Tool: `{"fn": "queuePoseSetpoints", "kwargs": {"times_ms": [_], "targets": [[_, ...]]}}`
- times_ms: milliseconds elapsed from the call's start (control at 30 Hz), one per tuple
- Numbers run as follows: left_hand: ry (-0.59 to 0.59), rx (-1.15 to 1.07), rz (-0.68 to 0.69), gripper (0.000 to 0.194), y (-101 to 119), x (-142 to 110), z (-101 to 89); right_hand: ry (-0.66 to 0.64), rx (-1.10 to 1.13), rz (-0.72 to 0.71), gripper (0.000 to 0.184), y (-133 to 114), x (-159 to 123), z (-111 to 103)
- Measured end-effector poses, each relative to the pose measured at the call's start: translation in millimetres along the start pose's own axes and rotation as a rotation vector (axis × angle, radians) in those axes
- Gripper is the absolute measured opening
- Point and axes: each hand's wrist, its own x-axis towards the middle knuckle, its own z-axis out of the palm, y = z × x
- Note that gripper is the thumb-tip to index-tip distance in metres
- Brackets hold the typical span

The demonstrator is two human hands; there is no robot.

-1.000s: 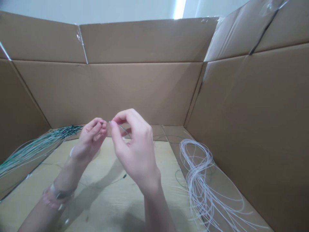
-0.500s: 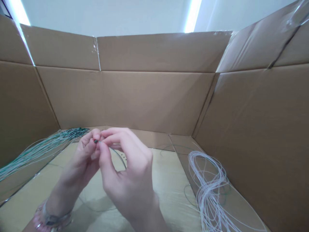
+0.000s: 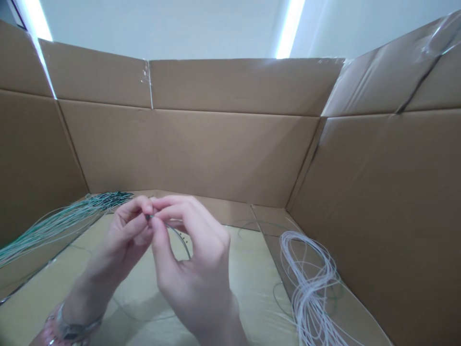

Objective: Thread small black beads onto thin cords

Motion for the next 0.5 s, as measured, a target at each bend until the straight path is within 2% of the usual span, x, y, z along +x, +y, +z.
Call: {"fn": "queuePoseSetpoints", "kwargs": {"times_ms": [133, 267, 367, 500], "targets": [[-0.035, 0.041, 0.008, 0.006, 0, 2, -3.6, 0.009, -0.001, 0.004, 0.017, 1, 0, -3], [0.032, 0.213, 0.126, 0.003, 7, 14, -25.0, 0.059, -0.071, -0.012, 0.018, 0, 2, -10], [0.129, 0.508, 0.239, 0.005, 21, 21, -49.8, 0.113, -0.143, -0.012, 0.018, -1, 4, -16], [0.175, 1.044, 0.312, 0.006, 34, 28, -78.9, 0.175, -0.169, -0.01, 0.015, -1, 5, -23]]}}
